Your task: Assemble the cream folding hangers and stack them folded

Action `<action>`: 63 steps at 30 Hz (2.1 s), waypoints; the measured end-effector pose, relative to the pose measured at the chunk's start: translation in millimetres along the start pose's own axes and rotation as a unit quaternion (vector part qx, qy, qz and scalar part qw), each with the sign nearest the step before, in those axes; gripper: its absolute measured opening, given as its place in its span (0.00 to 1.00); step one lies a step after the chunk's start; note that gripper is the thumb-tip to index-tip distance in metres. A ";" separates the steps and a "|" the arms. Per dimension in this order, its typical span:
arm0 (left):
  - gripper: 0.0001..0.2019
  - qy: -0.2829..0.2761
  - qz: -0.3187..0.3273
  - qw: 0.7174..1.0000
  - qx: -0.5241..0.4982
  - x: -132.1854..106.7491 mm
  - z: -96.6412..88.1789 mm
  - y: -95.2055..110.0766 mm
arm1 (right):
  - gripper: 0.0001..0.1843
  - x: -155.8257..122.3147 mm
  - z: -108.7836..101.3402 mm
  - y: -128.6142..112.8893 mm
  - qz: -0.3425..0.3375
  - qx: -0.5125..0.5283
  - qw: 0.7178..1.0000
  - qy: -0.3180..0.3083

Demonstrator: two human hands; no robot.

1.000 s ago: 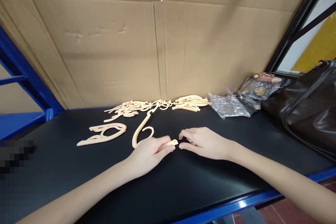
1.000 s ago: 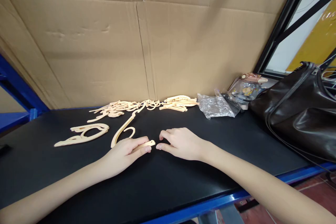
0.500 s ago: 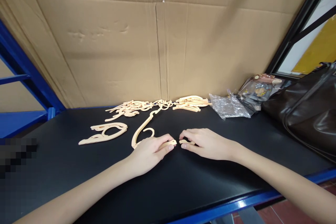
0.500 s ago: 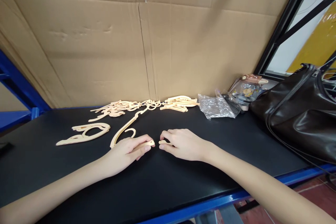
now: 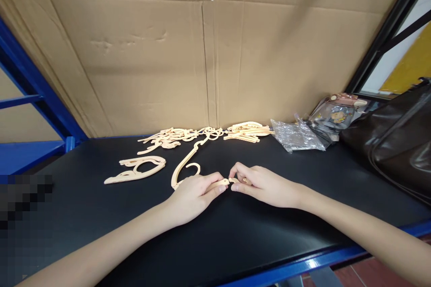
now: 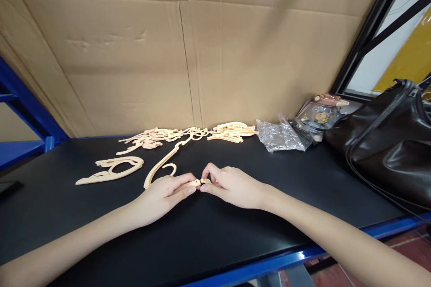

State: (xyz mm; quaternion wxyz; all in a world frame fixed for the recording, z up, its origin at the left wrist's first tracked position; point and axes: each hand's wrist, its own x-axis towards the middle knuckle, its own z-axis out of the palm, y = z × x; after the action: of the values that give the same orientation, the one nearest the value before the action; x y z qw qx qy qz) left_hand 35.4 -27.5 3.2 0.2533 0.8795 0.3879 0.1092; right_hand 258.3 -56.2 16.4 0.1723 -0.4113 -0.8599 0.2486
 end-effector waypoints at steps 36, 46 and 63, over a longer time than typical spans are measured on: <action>0.08 0.033 0.084 0.994 0.067 -6.7 8.7 0.2 | 0.13 7.0 15.5 16.3 -0.002 0.302 0.953 -0.035; 0.10 0.058 0.043 0.995 0.064 -5.2 8.0 4.0 | 0.16 11.2 13.0 13.4 0.049 0.361 0.931 0.003; 0.08 0.063 0.106 0.988 0.090 -9.6 11.4 1.3 | 0.17 4.0 19.1 11.1 0.021 0.345 0.938 -0.036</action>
State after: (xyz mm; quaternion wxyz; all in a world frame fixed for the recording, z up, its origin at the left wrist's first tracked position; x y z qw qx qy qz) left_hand 34.2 -39.4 -5.7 0.1350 0.9261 0.3163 0.1549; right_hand 253.2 -52.5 -5.2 0.2669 -0.3356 -0.7180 0.5482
